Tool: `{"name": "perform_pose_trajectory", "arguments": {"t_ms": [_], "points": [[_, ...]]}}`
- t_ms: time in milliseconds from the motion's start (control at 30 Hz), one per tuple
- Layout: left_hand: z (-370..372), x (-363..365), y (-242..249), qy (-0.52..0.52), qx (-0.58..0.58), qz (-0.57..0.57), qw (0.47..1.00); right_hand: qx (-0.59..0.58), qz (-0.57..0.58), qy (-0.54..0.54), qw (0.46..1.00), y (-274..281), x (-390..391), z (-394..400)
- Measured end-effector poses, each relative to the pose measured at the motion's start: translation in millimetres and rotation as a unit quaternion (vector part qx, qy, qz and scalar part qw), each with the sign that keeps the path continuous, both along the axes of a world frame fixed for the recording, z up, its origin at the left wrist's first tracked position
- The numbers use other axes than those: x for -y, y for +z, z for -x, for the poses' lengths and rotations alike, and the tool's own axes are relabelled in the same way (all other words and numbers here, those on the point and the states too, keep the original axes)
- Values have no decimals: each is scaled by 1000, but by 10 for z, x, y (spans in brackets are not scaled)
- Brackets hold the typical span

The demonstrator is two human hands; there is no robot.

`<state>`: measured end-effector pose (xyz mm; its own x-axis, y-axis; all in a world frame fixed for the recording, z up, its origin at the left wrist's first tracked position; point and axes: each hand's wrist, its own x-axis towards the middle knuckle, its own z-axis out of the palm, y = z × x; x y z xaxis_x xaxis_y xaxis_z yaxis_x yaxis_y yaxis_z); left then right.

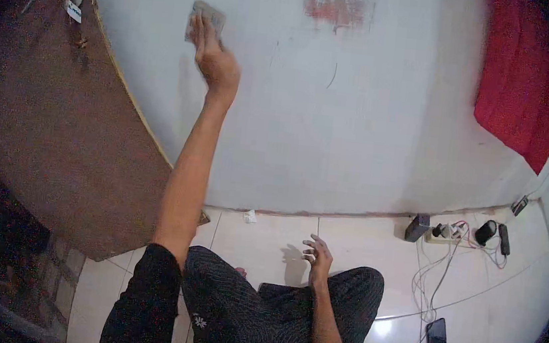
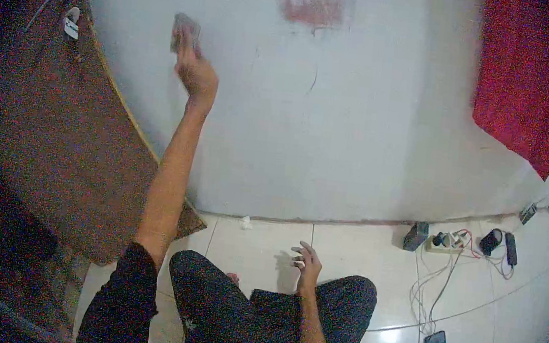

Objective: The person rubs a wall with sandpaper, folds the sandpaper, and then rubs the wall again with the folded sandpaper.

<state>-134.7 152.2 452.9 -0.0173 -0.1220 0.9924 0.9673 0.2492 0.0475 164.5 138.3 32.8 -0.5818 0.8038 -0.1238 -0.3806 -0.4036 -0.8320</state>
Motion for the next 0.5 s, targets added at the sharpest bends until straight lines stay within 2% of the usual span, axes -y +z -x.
{"name": "perform_pose_trajectory", "arguments": {"t_ms": [67, 100, 133, 167, 200, 267, 367, 433, 467, 500], "points": [[-83, -400, 111, -46, -3, 22, 999, 11, 5, 3, 1000, -14, -8, -3], [-209, -651, -44, -22, -52, 66, 996, 10, -14, 1, 1000, -16, 5, 7], [-232, -1001, -469, 51, -146, 189, 970, 13, -16, 4, 1000, -19, 7, -6], [-308, -1269, -864, 121, -235, 309, 914, 17, -10, 7, 1000, -29, 7, -22], [-628, -1207, -1124, 112, -438, 451, 769, 17, -3, 8, 1000, -31, 14, -2], [-851, -998, -1477, -94, -438, 524, 725, 9, -11, 9, 1000, -48, -12, 17], [-544, -1026, -1309, -42, -451, 485, 747, 7, -9, 1, 1000, -153, -10, -19], [-276, -988, -838, 37, -488, 375, 788, 21, 3, 2, 1000, -173, -7, -31], [-195, -870, -412, 64, -384, 383, 838, 29, 12, 0, 999, -164, -17, -37], [-287, -638, 46, 9, -20, 462, 886, 33, 19, -1, 999, -146, -46, 2]]}}
